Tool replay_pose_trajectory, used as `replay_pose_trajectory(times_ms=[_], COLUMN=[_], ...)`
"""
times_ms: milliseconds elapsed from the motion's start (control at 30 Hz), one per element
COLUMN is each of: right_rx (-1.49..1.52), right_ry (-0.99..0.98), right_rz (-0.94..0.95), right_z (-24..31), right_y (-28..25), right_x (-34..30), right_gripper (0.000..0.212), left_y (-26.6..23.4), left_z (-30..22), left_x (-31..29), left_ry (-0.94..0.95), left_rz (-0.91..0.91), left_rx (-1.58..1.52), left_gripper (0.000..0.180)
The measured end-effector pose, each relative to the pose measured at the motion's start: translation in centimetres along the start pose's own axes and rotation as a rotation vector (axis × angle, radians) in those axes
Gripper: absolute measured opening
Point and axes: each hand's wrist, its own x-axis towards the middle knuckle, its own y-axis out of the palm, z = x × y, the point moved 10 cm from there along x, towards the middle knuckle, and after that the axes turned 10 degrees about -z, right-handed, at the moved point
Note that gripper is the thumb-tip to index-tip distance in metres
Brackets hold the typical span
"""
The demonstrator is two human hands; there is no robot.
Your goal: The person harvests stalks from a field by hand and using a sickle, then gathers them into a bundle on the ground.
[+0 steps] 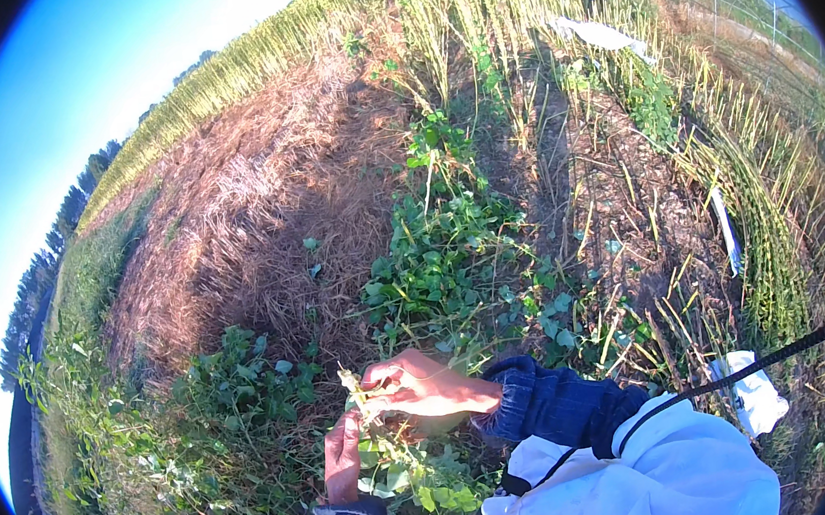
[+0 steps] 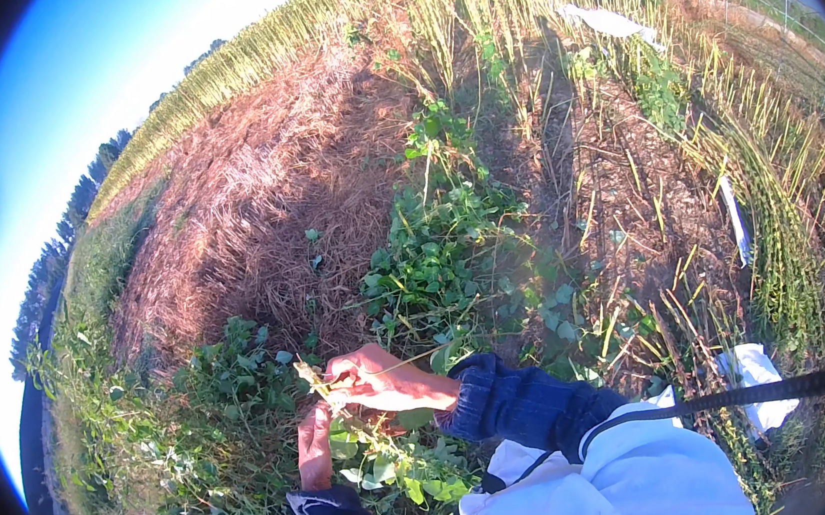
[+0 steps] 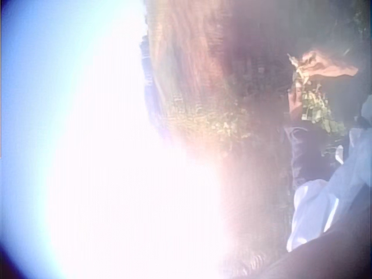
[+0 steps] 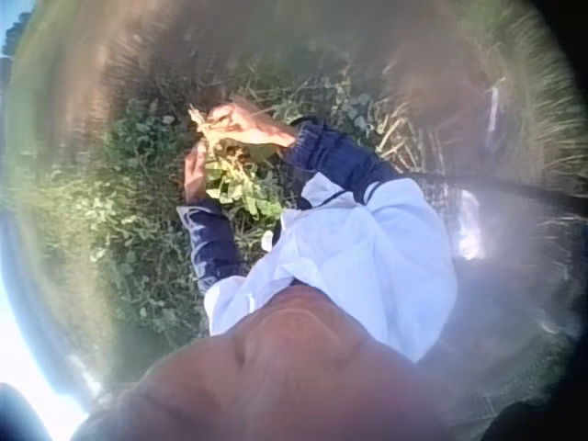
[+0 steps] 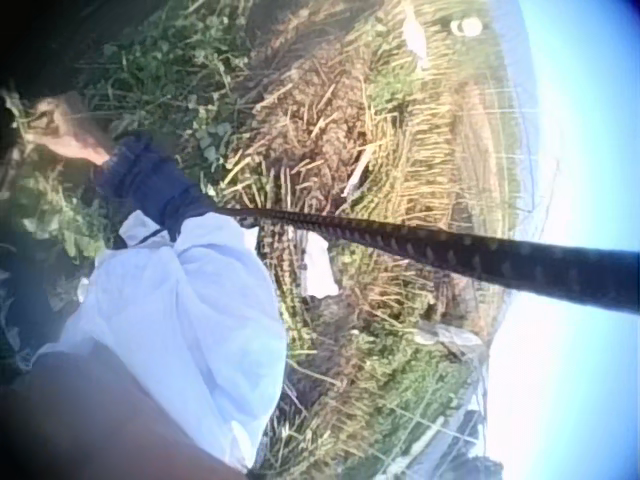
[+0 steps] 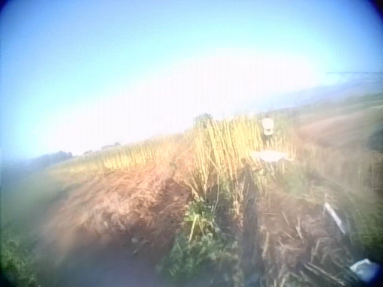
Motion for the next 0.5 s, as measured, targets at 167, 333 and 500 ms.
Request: replay_pose_trajectory(times_ms=[167,333,500], right_rx=[0.343,0.752,1.069], right_ry=[-0.026,0.323,0.282], right_rz=[-0.103,-0.234,-0.179], right_z=[-1.2,-4.9,-5.5], right_y=[-2.3,-1.4,3.0], right_x=[0.2,-1.1,-3.2], right_gripper=[0.01,0.019,0.018], left_y=[5.8,5.0,4.2], left_z=[-2.6,-2.4,1.6], left_x=[-0.5,0.0,1.5], left_ry=[0.022,0.212,0.153], left_rz=[0.145,-0.169,-0.316], left_rx=[-0.279,-0.278,-0.604], left_gripper=[0.034,0.016,0.02])
